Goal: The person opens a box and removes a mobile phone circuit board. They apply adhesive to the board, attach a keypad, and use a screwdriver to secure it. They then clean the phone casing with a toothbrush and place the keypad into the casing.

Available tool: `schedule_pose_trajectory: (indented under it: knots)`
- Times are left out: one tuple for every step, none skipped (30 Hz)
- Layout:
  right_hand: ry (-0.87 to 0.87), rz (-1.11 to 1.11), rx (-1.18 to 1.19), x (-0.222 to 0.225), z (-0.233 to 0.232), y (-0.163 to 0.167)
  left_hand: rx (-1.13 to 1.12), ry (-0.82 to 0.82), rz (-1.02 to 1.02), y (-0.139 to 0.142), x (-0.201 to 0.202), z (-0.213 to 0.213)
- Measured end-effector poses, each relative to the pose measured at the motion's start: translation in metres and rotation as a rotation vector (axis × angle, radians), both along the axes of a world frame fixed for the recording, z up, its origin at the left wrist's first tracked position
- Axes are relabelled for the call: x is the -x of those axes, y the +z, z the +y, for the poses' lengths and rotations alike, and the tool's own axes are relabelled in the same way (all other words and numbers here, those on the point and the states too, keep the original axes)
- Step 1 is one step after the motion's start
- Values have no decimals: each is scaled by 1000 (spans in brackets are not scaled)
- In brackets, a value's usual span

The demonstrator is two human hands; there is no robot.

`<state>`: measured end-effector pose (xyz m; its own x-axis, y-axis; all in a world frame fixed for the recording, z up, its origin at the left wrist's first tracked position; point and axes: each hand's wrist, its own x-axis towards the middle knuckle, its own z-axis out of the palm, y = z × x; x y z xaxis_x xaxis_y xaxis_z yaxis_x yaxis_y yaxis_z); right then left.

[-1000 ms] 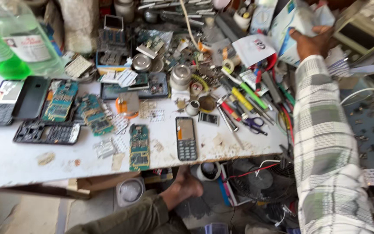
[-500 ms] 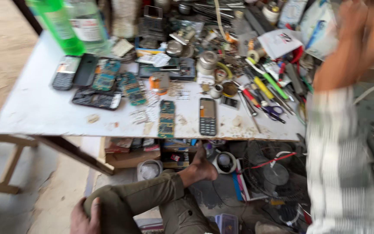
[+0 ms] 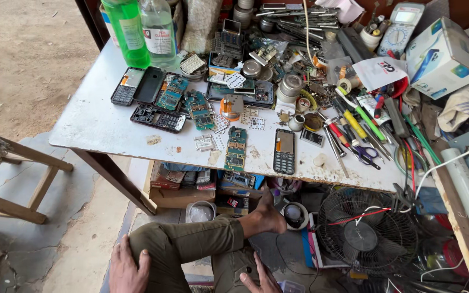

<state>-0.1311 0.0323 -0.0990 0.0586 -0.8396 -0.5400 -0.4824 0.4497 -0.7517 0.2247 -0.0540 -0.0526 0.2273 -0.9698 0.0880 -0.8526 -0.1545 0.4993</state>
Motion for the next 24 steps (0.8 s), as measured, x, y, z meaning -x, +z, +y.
schedule_pose_trajectory:
  knots:
    - [6, -33, -70, 2, 2, -1, -92, 10, -19, 4, 2, 1]
    - [8, -69, -140, 2, 6, 0, -61, -87, -92, 13, 5, 2]
    - [72, -2, -83, 2, 10, 1, -27, -184, -161, 24, 12, 2]
    - [139, 68, -22, 4, 11, 1, 11, -277, -226, 38, 22, 1]
    - [207, 138, 39, 5, 11, 6, -17, -326, 19, 53, 35, 0]
    - [256, 101, -16, 7, 10, 12, -46, -374, 265, 70, 50, 0]
    - [304, 64, -71, 10, 8, 18, -139, -410, 521, 88, 64, 2]
    - [348, 28, -128, 12, 5, 23, -232, -446, 778, 106, 77, 3]
    - [387, 19, -210, 16, 3, 27, -281, -494, 1049, 123, 90, 3]
    - [423, 11, -290, 20, 1, 30, -329, -538, 1321, 138, 101, 1]
    - [458, 2, -372, 23, 2, 32, -373, -604, 1509, 151, 108, -4]
    - [492, 51, -334, 23, 4, 31, -419, -668, 1696, 163, 114, -10]
    - [528, 101, -294, 23, 4, 30, -463, -731, 1882, 171, 120, -16]
    - [566, 151, -254, 23, 5, 28, -462, -700, 1910, 177, 126, -24]
    - [543, 195, -235, 24, 3, 26, -461, -669, 1935, 181, 132, -31]
    - [522, 239, -218, 24, 1, 24, -458, -636, 1959, 182, 136, -37]
    - [503, 282, -202, 24, -1, 25, -455, -593, 1955, 182, 141, -42]
    - [510, 219, -153, 27, -4, 26, -450, -550, 1950, 180, 147, -48]
    - [518, 155, -107, 32, -5, 27, -446, -503, 1944, 177, 152, -52]
    - [525, 91, -62, 35, -8, 32, -439, -453, 1934, 173, 156, -55]
    - [488, 87, -81, 35, -11, 37, -430, -403, 1923, 169, 160, -58]
    - [451, 82, -98, 31, -13, 44, -421, -354, 1911, 164, 163, -60]
    - [414, 79, -113, 26, -16, 51, -401, -289, 1932, 160, 167, -63]
    - [374, 95, -6, 20, -20, 60, -379, -224, 1952, 156, 171, -66]
